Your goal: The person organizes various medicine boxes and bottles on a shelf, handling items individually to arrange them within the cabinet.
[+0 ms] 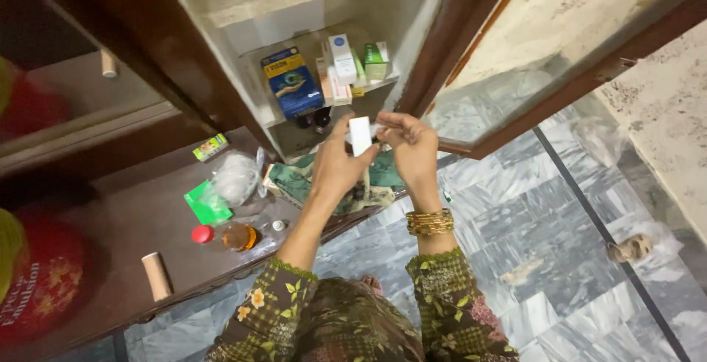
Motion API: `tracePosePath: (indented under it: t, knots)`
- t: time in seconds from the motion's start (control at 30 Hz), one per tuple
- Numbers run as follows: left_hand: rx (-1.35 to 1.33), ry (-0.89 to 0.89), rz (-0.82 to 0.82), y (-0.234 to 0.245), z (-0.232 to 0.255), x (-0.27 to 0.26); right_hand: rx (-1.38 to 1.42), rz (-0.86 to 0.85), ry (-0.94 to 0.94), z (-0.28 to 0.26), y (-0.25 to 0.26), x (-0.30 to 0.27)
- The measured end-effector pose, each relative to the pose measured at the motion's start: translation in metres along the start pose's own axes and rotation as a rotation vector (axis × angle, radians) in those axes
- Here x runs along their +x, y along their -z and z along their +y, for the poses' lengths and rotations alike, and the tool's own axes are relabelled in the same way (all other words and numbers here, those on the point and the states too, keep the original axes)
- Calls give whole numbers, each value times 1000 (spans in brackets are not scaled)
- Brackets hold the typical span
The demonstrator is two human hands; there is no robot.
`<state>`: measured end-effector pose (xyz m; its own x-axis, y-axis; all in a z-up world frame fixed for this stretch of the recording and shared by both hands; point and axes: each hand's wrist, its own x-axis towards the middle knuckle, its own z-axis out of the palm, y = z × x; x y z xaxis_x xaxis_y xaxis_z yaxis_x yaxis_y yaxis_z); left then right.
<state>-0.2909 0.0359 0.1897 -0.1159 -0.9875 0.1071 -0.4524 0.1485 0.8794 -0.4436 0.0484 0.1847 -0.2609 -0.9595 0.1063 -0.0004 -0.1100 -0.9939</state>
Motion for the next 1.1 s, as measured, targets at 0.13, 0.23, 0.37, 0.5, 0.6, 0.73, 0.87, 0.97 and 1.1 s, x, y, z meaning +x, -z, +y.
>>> tracePosePath:
  t: [0.13, 0.23, 0.37, 0.5, 0.6, 0.73, 0.87, 0.97, 1.1]
  knots:
    - [-68, 117, 57, -18, -30, -3, -581, 20, 14, 39, 6, -7]
    - [-275, 390, -13, -30, -46, -4, -882, 24, 102, 58, 4, -12]
    - [-432, 413, 9, -45, -77, -4, -942, 21, 33, 78, 2, -15]
    - [-481, 404, 17, -52, -103, -5, -958, 14, -45, 102, 3, -14]
    - [-505, 419, 26, -51, -108, -6, -951, 88, 26, 119, 3, -16]
    - [-486, 529, 11, -39, -100, -5, -866, 182, 72, 131, 5, -16]
    - [-454, 538, 8, -26, -91, -2, -812, 230, 104, 109, 0, -19]
    - [-434, 522, 6, -17, -82, 0, -661, 265, 103, 72, -11, -24]
    - [-408, 470, 14, -4, -72, 3, -433, 295, 82, 33, -27, -27]
